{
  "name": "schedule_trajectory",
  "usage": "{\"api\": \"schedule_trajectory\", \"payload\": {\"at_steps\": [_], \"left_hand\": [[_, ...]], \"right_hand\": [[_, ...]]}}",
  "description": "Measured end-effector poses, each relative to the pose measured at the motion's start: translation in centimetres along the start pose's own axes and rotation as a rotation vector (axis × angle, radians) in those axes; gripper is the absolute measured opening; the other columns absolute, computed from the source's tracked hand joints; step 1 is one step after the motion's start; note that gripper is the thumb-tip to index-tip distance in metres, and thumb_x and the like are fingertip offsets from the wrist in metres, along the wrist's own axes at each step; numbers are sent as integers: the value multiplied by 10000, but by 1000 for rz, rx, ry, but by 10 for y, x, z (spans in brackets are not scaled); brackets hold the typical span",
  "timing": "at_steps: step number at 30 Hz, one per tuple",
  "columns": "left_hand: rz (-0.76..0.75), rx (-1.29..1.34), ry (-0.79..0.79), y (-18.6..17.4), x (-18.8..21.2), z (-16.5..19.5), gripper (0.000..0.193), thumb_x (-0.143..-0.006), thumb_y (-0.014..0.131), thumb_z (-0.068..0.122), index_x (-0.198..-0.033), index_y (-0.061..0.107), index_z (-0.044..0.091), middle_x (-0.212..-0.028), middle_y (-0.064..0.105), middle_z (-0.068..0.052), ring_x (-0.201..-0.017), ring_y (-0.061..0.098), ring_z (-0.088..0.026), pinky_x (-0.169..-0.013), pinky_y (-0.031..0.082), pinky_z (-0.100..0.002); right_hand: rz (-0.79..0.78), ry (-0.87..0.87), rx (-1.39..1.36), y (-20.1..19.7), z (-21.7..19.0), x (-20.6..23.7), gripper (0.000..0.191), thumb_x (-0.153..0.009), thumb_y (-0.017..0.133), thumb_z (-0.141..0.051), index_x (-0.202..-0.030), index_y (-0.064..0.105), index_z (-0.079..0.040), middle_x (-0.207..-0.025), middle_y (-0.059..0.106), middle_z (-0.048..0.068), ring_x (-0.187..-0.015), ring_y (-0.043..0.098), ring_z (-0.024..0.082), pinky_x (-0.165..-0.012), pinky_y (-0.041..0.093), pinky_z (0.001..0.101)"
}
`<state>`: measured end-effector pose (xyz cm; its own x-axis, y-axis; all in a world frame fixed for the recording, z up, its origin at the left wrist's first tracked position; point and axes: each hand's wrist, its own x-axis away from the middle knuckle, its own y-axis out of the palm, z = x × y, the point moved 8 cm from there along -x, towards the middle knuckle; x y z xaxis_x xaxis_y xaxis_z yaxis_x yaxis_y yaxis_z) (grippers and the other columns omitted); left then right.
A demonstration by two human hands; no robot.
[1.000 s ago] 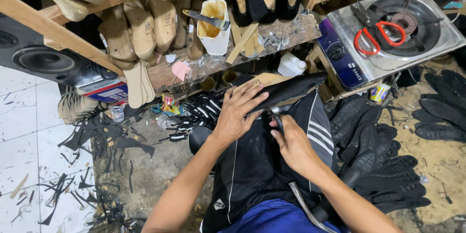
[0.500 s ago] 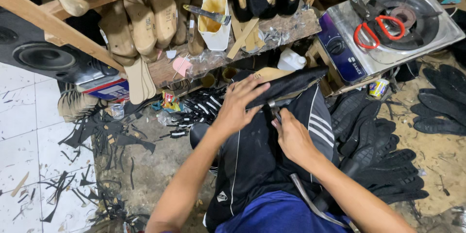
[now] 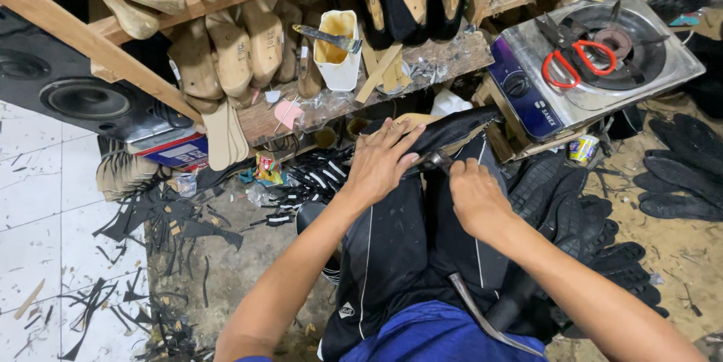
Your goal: The person sits on the floor of a shoe workshop and hammers a black shoe upper stretched over a wooden last, working the edges with a hammer and pincers. They then pull the last out of the shoe, set it on the shelf, and press and hammer the sole of the finished shoe.
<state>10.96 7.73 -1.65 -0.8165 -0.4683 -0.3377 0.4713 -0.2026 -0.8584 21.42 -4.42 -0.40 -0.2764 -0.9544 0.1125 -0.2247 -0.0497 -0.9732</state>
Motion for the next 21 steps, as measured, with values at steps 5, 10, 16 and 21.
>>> {"api": "schedule_trajectory", "payload": {"at_steps": [5, 10, 16, 21], "left_hand": [[-21, 44, -18, 1, 0, -4, 561, -993, 600, 339, -1529, 466, 243, -1554, 504, -76, -1461, 422, -364, -1037, 370, -638], [-31, 41, -1, 0, 5, 3, 554, -994, 600, 348, -1527, 465, 274, -1567, 488, -87, -1478, 401, -373, -1048, 349, -680], [-122, -19, -53, 4, -14, 2, 594, -1001, 572, 451, -1554, 393, 327, -1558, 435, -202, -1391, 416, -492, -1051, 356, -672], [-207, -124, -31, 14, -28, 4, 667, -1007, 546, 393, -1607, 274, 289, -1537, 417, -301, -1336, 448, -566, -1001, 427, -601]], "right_hand": [[75, 2, -135, -14, -8, 11, 267, -830, 661, -13, -1032, 491, 27, -986, 590, 284, -892, 640, 470, -752, 529, 532], [125, 38, -159, -1, -6, 23, 227, -887, 649, -30, -1023, 471, 9, -949, 591, 286, -802, 665, 477, -664, 537, 534], [132, -6, -41, 24, 1, 5, 347, -726, 651, 34, -1019, 466, 34, -962, 587, 282, -798, 676, 436, -676, 561, 499], [111, -43, 91, 15, 2, -3, 275, -818, 644, 32, -1053, 501, 36, -980, 598, 254, -872, 667, 417, -720, 564, 486]]}}
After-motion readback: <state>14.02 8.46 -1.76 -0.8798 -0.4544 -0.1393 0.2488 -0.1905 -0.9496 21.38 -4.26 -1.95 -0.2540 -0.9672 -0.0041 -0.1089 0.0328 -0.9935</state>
